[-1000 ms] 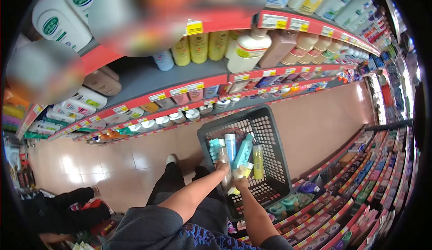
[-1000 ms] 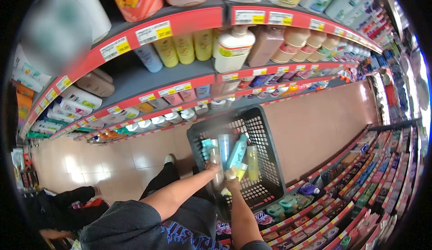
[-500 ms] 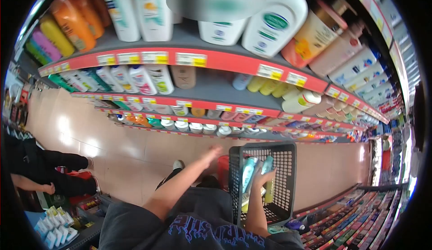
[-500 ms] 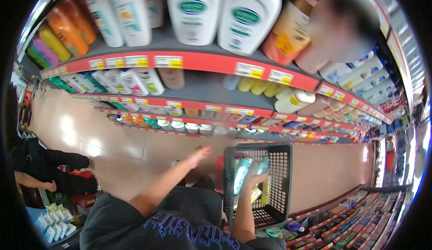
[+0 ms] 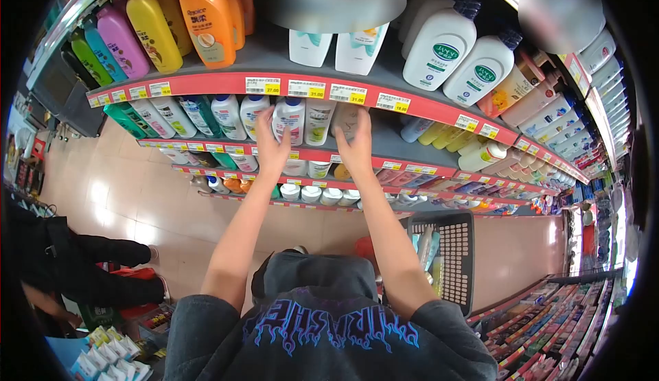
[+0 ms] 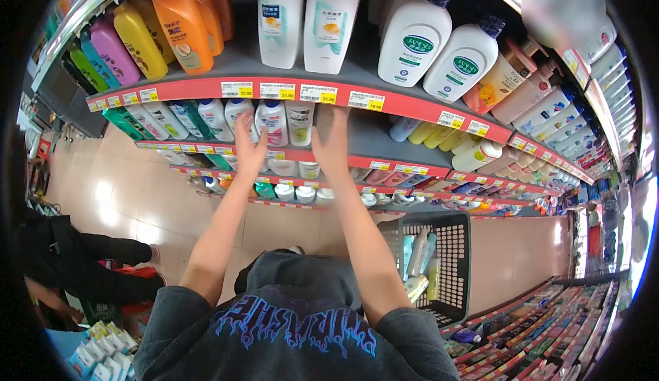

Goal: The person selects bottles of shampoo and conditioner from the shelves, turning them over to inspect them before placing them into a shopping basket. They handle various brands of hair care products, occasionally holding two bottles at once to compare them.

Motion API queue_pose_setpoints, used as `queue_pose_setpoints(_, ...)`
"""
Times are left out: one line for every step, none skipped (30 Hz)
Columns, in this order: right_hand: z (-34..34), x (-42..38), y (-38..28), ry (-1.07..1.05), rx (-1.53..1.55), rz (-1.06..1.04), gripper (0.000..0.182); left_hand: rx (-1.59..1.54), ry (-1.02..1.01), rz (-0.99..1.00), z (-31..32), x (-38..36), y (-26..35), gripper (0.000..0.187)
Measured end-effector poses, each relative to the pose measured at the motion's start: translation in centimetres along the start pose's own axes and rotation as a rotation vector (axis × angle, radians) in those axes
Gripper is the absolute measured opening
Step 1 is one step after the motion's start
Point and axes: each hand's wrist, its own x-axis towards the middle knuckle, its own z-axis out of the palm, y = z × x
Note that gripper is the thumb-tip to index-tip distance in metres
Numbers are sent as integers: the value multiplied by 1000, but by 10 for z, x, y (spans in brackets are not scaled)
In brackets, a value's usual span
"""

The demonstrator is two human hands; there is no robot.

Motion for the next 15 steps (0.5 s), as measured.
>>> queue_pose_setpoints(6,11,-9,-20,-22,-32,62,56,-50,39,-3,13,8,51)
queue_pose_setpoints(12,19,-15,-73,-45,-3,61,111,-99,80,-5,21,12,54)
queue_pose_setpoints(18,27,-20,-125,-69,23,61,130,-140,74,-3,25,7,57)
queue_pose_setpoints(24,34,-23,-177,-92,49,60,150,-182,68,2,27,-2,60)
queue_pose_setpoints(29,39,-21,-236,-127,62,57,169,-223,64,6,28,-10,63)
queue_pose_setpoints(34,44,-18,-294,-163,73,54,137,-246,105,8,30,-13,69)
queue_pose_setpoints(37,48,-16,-352,-199,86,51,201,-229,133,10,32,-17,70)
queue_pose_setpoints(39,48,-13,-383,-288,50,56,266,-215,157,12,32,-20,71)
queue_pose_setpoints(41,47,-13,-329,-308,-6,58,330,-202,178,14,31,-21,71)
queue_pose_setpoints(42,44,-11,-278,-326,-59,60,342,-162,196,15,29,-22,71)
queue_pose_setpoints(43,40,-10,-228,-342,-112,62,304,-172,170,14,25,-23,67)
queue_pose_setpoints(41,35,-12,-192,-298,-86,63,268,-179,146,10,22,-21,63)
queue_pose_setpoints(38,29,-15,-153,-253,-65,64,232,-184,124,7,20,-19,59)
queue_pose_setpoints(36,26,-17,-115,-207,-46,65,179,-242,105,1,18,-19,57)
queue_pose_setpoints(34,22,-17,-124,-95,8,64,126,-304,85,-7,14,-19,55)
